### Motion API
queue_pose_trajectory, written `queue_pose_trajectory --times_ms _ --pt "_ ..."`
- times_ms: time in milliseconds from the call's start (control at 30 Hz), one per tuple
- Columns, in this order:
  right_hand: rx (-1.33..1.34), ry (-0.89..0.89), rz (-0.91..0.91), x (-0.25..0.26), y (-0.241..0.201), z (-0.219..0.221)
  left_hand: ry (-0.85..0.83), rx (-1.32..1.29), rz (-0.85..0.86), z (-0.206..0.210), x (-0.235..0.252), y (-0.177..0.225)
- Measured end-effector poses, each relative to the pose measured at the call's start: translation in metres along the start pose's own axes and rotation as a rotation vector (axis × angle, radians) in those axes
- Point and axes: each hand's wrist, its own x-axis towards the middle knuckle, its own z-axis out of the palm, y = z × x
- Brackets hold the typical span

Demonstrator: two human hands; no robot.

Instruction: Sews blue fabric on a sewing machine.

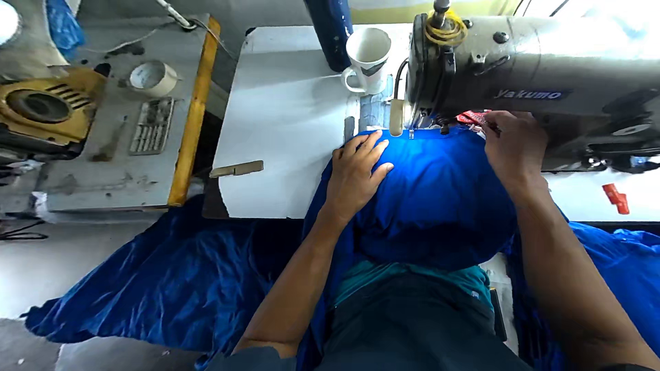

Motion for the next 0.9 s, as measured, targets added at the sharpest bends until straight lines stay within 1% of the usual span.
queue_pose_trajectory --times_ms 167,300,500,567,633,700,733,767,833,900 --pt "-0.086 -0.137 0.035 0.024 -0.006 0.008 0.015 -0.041 0.004 0.001 -0.001 -0.002" --pt "-0.035 -0.157 0.070 0.031 -0.004 0.008 0.027 -0.057 0.010 0.001 -0.002 -0.003" --pt "-0.051 -0.084 0.101 0.019 0.003 -0.002 0.040 -0.064 0.021 0.001 -0.003 -0.004" --pt "0.042 -0.007 0.057 0.008 0.005 -0.006 0.071 -0.094 0.041 0.001 -0.004 -0.006" --pt "0.182 0.062 -0.015 -0.017 0.004 -0.011 0.131 -0.136 0.072 -0.001 -0.005 -0.004" --pt "0.302 0.110 -0.120 -0.046 -0.002 -0.011 0.230 -0.217 0.082 -0.005 -0.004 0.009" --pt "0.367 0.126 -0.166 -0.056 -0.009 -0.008 0.273 -0.291 0.064 -0.008 -0.004 0.021" --pt "0.443 0.129 -0.201 -0.064 -0.017 -0.002 0.283 -0.391 0.028 -0.011 -0.004 0.035" --pt "0.606 0.116 -0.223 -0.077 -0.034 0.010 0.185 -0.627 -0.068 -0.013 0.001 0.060" --pt "0.718 0.080 -0.212 -0.083 -0.045 0.019 0.089 -0.826 -0.121 -0.003 0.013 0.070"
